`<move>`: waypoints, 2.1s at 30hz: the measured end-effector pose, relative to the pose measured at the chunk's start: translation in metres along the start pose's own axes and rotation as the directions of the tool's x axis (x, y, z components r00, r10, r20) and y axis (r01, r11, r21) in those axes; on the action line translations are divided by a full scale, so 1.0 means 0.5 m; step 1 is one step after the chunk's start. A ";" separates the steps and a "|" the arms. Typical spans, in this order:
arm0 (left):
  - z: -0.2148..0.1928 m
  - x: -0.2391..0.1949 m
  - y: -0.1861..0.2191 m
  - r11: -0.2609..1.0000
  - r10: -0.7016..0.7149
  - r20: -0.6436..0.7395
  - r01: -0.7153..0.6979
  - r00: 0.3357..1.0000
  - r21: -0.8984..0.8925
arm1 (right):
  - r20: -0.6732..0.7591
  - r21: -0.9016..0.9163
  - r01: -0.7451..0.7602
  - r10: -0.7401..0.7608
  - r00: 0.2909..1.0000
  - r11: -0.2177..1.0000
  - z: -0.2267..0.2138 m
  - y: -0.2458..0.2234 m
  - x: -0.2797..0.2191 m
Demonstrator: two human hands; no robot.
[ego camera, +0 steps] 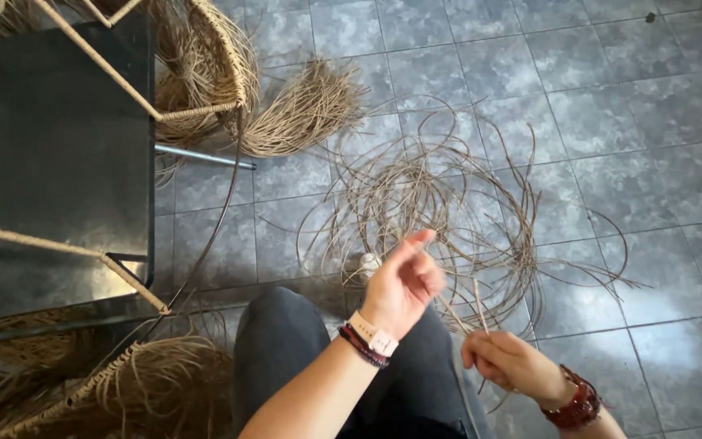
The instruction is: Weaving natural fiber strands onto a circular metal frame
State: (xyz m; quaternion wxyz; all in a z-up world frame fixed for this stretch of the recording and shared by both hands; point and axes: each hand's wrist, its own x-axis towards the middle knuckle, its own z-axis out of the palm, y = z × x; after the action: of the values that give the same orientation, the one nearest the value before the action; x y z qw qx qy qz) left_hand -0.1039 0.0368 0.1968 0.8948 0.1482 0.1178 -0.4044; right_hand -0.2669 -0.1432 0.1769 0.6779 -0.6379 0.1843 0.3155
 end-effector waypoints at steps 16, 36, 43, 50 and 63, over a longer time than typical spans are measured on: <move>-0.052 -0.040 -0.029 0.761 0.254 0.129 -0.280 0.959 0.585 | -0.103 -0.062 0.133 -0.139 0.985 0.989 0.051 -0.169 0.081; -0.040 -0.117 0.087 0.946 0.196 -0.058 -0.174 0.979 0.273 | 0.032 -0.117 0.200 -0.198 0.980 0.973 0.102 -0.190 0.136; -0.018 -0.077 0.158 0.909 0.416 -0.097 -0.415 0.904 0.034 | 0.092 -0.178 0.032 -0.015 0.996 0.984 0.069 -0.116 0.118; -0.041 -0.110 0.126 0.894 0.444 -0.067 -0.437 0.893 0.098 | 0.067 -0.195 0.104 -0.092 0.994 0.975 0.143 -0.169 0.157; -0.029 -0.170 0.113 0.682 0.506 0.039 -0.427 0.862 0.594 | 0.374 0.062 0.082 -0.100 0.922 0.995 0.178 -0.190 0.175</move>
State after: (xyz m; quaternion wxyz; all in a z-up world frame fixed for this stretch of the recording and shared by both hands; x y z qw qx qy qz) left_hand -0.1172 0.1360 0.2211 0.8685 0.4661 0.0032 -0.1685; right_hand -0.1532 -0.0380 0.2014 0.7289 -0.5579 0.0283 0.3958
